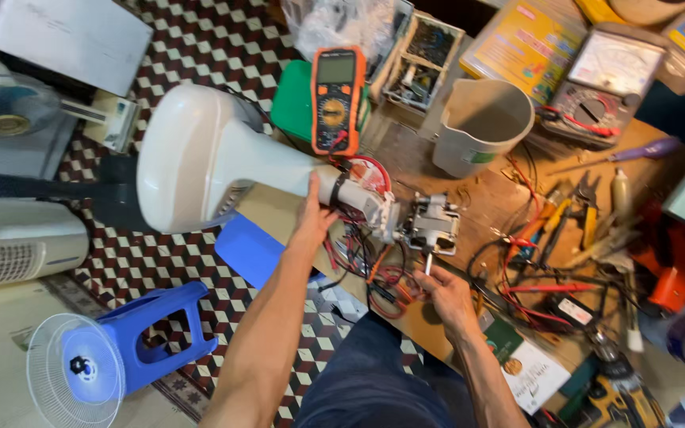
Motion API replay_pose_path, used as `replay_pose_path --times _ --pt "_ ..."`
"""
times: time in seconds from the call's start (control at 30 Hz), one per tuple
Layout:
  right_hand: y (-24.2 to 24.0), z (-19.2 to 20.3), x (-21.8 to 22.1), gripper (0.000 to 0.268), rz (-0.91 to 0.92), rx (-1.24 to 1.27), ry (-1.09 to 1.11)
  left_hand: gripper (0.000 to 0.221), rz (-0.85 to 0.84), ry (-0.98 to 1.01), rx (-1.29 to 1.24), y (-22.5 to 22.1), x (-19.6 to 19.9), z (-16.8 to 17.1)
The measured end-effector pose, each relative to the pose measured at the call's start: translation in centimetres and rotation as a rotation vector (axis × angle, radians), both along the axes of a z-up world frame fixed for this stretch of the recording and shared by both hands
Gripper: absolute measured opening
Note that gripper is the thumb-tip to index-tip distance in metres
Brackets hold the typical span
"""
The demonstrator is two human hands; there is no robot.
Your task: The person disassembles a standing fan using a cordless drill, removes the motor assembly, and tests the motor windings with a multimeter. The person handles the fan housing, motor, drill, and multimeter probes throughout the process.
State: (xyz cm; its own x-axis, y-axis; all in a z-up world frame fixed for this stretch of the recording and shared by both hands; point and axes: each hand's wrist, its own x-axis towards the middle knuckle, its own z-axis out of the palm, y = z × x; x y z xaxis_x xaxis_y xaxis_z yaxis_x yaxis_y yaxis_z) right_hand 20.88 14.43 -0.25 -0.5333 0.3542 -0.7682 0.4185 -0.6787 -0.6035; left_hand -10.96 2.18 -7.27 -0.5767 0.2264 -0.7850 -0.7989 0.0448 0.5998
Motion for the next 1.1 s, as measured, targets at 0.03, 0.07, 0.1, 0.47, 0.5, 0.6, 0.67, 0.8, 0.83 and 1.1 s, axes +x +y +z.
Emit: replay_pose_path --times 0.03,0.07,0.1,0.47,0.5,0.6,0.67,0.8,0.83,1.1 --pt "0.0 -0.1 0.3 0.022 -0.007 -0.005 0.022 0.086 -0.070 0.032 -0.092 -0.7 0.2 0.0" --pt "-0.1 -0.1 0.8 0.022 -0.024 -0.025 0.003 0.077 -0.142 0.066 -0.181 -1.3 0.6 0.5" --pt "0.1 -0.1 0.6 0.022 -0.027 -0.043 0.000 0.070 -0.200 0.120 -0.191 -1.7 1.4 1.2" --pt "-0.5 -0.3 2.2 0.030 -0.110 -0.248 0.085 0.043 -0.673 0.277 -0.202 1.0 18.9 7.4" --pt "-0.7 -0.5 2.4 0.032 -0.101 -0.265 0.090 0.044 -0.698 0.300 -0.204 1.6 19.2 7.2" --pt "-1.6 -1.4 2.6 0.032 -0.085 -0.183 0.115 0.042 -0.726 0.278 -0.166 2.5 19.4 7.0" --pt "-2.2 -1.7 2.2 0.030 -0.081 -0.025 0.101 0.040 -0.775 0.389 -0.210 3.0 19.3 7.6" --pt "-3.3 -0.7 1.2 0.030 -0.122 0.292 -0.041 0.035 -0.838 0.801 -0.319 4.0 18.5 10.5" --pt "-3.5 -0.2 1.0 0.031 -0.141 0.344 -0.090 0.035 -0.825 0.870 -0.306 4.2 18.1 11.3" --pt "-3.8 3.6 0.3 0.033 -0.105 0.399 -0.261 0.061 -1.056 1.091 -0.391 8.3 16.0 14.2"
